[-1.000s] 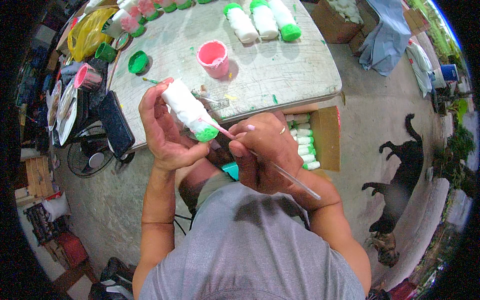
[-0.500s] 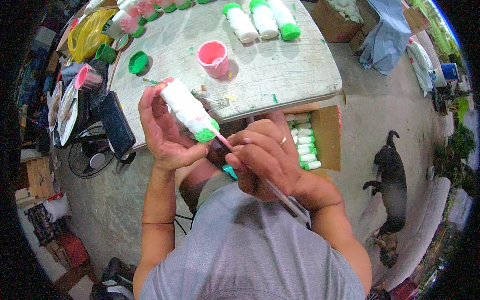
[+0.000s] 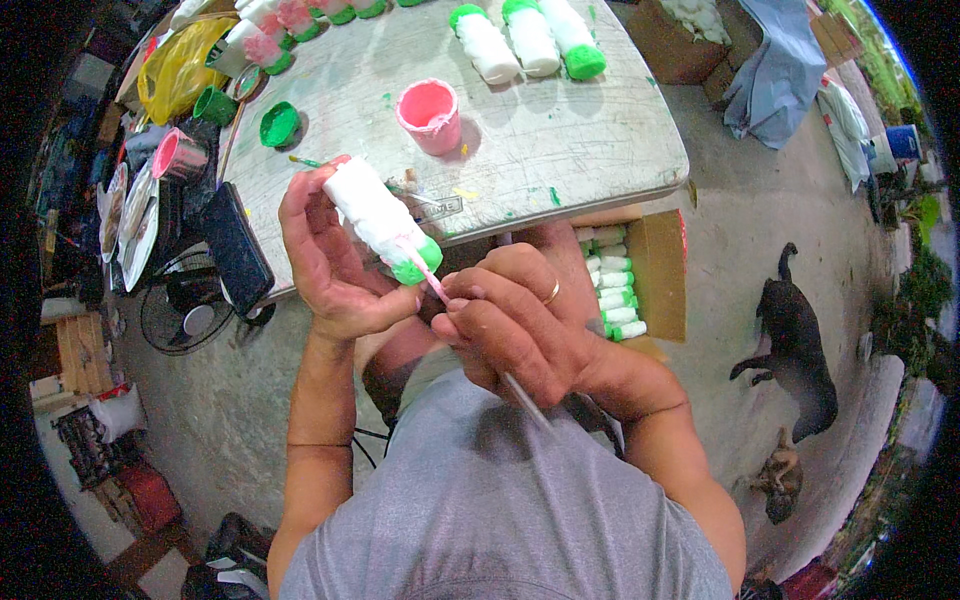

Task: The person paints pink floral patterns onto small white cylindrical objects that have green-painted bases. They use a fine brush to apply pink paint from a small container, rotating each object to complete the design before setting it aside.

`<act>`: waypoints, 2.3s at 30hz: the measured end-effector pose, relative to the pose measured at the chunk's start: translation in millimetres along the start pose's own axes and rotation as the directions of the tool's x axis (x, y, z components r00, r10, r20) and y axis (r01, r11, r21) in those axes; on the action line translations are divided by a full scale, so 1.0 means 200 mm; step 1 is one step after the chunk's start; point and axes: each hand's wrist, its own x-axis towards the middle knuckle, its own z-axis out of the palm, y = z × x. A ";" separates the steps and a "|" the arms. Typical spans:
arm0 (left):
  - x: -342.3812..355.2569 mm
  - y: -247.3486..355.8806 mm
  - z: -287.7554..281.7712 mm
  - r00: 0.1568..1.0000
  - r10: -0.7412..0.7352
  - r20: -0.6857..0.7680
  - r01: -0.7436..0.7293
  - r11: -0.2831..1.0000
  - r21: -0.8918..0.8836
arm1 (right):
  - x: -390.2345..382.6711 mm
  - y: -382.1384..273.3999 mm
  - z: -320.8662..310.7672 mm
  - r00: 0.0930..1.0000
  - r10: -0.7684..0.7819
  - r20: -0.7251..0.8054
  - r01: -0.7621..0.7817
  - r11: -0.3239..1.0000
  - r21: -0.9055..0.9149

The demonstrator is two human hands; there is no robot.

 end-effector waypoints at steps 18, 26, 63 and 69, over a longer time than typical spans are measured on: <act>0.00 0.03 -0.04 0.989 -0.150 -0.016 0.144 0.969 -0.203 | -0.03 0.04 0.00 0.950 0.290 -0.113 -0.254 0.932 0.258; 0.00 0.01 -0.03 0.996 -0.084 -0.039 0.077 0.984 -0.164 | 0.01 0.00 -0.05 0.984 0.171 0.048 -0.174 0.982 0.070; 0.01 0.00 -0.02 1.000 -0.016 -0.014 0.013 0.985 -0.169 | 0.07 0.13 0.10 0.816 0.544 -0.197 -0.335 0.722 0.606; 0.01 -0.01 -0.04 1.000 -0.002 -0.005 0.001 0.984 -0.178 | 0.04 0.14 0.09 0.882 0.393 -0.262 -0.236 0.847 0.476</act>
